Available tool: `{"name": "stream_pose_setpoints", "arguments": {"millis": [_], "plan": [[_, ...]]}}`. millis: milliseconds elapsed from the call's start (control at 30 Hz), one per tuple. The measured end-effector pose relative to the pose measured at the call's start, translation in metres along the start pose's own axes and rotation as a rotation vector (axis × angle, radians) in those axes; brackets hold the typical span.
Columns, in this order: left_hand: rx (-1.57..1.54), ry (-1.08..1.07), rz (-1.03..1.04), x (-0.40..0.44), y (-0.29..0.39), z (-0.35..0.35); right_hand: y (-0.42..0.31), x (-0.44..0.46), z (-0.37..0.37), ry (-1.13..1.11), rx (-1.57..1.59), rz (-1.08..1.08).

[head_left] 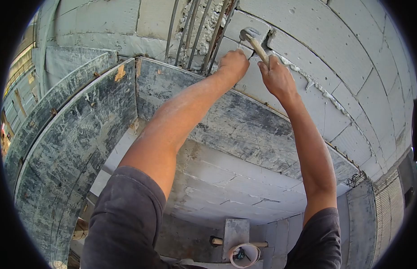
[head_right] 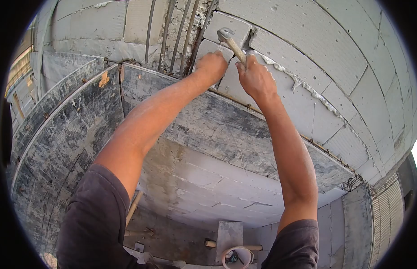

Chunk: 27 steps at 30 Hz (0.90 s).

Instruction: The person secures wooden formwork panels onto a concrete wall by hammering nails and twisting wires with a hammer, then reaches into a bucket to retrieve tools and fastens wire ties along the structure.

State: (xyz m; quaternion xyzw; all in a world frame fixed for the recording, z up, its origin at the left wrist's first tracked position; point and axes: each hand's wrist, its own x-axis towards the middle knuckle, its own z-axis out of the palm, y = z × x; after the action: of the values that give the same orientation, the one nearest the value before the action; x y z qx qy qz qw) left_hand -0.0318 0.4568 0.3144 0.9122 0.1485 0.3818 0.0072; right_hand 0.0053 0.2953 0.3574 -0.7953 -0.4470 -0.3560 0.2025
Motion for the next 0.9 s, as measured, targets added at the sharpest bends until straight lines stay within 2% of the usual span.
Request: {"name": "stream_pose_setpoints", "arguments": {"millis": [33,133,233,267,333,433,533,633,733,767,833,900], "plan": [[-0.043,0.017,-0.027,0.002,-0.001,0.006,0.009,0.003,0.006,-0.076,-0.097,-0.007],[-0.052,-0.007,-0.062,-0.002,0.005,-0.011,-0.022,-0.001,-0.027,-0.088,-0.009,0.063],[0.081,-0.004,0.037,-0.002,0.004,-0.002,-0.049,-0.010,-0.040,0.094,0.167,0.101],[0.142,0.010,0.089,0.000,0.001,0.006,-0.037,-0.008,-0.030,0.013,0.058,0.078],[0.012,0.043,0.024,0.004,-0.001,0.013,-0.004,0.003,-0.004,-0.139,-0.157,0.028],[-0.068,0.020,-0.028,0.012,-0.002,0.017,-0.019,0.011,-0.020,-0.175,-0.081,0.051],[-0.067,0.035,-0.028,0.008,-0.003,0.015,-0.049,-0.006,-0.031,0.075,0.119,0.044],[-0.072,0.064,-0.007,0.004,-0.004,0.017,-0.021,-0.004,-0.014,-0.120,-0.121,0.065],[-0.143,0.011,-0.081,0.005,0.002,0.002,-0.015,0.005,-0.015,-0.201,-0.108,0.027],[-0.175,-0.024,-0.125,0.003,0.003,-0.001,-0.023,0.003,-0.017,-0.130,-0.050,0.021],[-0.054,0.026,0.005,0.004,-0.002,0.010,-0.040,-0.007,-0.025,0.006,0.056,0.011],[-0.007,0.040,0.055,0.003,-0.004,0.015,-0.024,-0.006,-0.013,-0.051,-0.042,0.026]]}}
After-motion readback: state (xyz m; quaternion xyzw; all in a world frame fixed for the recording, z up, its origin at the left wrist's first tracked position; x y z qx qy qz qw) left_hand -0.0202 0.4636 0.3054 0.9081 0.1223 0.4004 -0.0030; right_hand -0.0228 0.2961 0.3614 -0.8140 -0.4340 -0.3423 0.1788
